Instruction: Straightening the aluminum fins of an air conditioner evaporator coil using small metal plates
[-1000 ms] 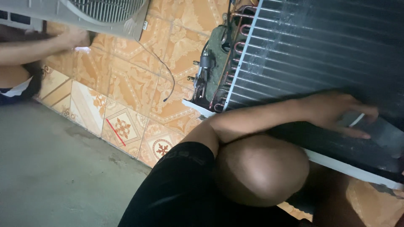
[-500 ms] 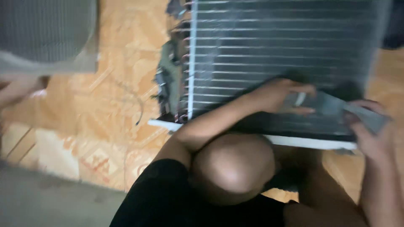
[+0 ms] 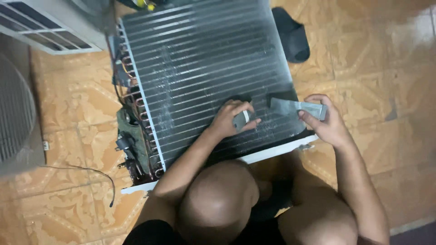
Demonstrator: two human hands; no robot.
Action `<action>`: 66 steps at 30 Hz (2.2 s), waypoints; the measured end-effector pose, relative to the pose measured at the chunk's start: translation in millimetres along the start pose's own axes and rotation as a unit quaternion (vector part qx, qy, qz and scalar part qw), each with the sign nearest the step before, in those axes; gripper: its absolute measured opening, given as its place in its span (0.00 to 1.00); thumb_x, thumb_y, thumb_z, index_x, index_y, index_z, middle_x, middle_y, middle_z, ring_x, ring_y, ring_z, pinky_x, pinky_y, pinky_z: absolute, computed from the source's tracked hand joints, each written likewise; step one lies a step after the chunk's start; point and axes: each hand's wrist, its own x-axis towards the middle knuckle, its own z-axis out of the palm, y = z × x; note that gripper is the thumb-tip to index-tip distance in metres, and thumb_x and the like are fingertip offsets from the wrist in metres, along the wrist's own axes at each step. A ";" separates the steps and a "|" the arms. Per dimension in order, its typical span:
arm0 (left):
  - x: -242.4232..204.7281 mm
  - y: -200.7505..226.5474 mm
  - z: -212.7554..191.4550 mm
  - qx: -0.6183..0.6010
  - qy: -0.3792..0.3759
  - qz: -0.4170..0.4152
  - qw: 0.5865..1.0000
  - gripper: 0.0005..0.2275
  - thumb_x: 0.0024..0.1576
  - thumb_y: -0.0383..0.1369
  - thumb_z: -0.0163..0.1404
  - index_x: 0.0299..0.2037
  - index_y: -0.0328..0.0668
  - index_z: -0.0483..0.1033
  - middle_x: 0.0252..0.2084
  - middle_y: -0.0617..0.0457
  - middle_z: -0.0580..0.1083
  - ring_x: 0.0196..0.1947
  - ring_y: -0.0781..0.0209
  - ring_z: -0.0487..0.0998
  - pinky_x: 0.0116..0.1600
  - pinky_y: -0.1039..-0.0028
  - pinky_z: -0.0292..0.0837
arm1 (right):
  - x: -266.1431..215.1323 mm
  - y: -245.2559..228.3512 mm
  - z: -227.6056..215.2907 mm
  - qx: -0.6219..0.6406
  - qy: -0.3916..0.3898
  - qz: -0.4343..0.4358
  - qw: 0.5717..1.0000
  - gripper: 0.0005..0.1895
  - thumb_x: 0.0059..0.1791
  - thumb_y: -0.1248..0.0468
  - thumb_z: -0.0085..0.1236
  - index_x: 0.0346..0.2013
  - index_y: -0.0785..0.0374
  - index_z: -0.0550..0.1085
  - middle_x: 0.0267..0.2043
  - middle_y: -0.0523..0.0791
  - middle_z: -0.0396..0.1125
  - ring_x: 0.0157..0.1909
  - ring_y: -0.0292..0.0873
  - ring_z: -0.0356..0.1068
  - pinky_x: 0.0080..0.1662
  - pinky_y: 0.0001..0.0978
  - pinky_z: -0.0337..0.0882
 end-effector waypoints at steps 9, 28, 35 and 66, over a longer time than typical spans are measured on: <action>2.9 28.2 -17.7 0.127 0.046 -0.031 0.990 0.17 0.40 0.33 0.52 0.39 0.41 0.63 0.43 0.42 0.68 0.50 0.47 0.64 0.50 0.60 0.57 | -0.6 10.4 -42.1 0.072 0.119 -0.069 0.988 0.13 0.40 0.74 0.52 0.37 0.68 0.62 0.32 0.45 0.57 0.31 0.36 0.55 0.36 0.22 0.59; -193.4 129.5 -124.9 0.184 0.398 -0.266 0.858 0.12 0.49 0.30 0.44 0.40 0.37 0.58 0.32 0.47 0.64 0.28 0.61 0.66 0.34 0.77 0.62 | -89.4 -32.1 -26.1 -0.260 -0.138 -0.096 0.951 0.17 0.33 0.66 0.45 0.36 0.55 0.66 0.33 0.50 0.64 0.32 0.54 0.63 0.34 0.39 0.65; -203.1 155.1 -124.0 0.207 0.415 -0.203 0.863 0.11 0.51 0.27 0.40 0.41 0.35 0.51 0.38 0.44 0.57 0.35 0.59 0.61 0.42 0.73 0.58 | -119.4 -50.6 -47.4 -0.322 -0.138 -0.077 0.933 0.22 0.34 0.63 0.47 0.41 0.64 0.62 0.33 0.52 0.64 0.34 0.53 0.64 0.36 0.39 0.63; -151.3 118.0 -77.6 0.209 0.146 -0.201 0.946 0.10 0.48 0.29 0.44 0.34 0.36 0.56 0.47 0.38 0.61 0.42 0.44 0.66 0.44 0.67 0.60 | -172.8 -36.2 -74.9 -0.259 -0.003 -0.063 0.964 0.11 0.37 0.74 0.47 0.33 0.70 0.66 0.37 0.49 0.60 0.36 0.45 0.60 0.36 0.30 0.61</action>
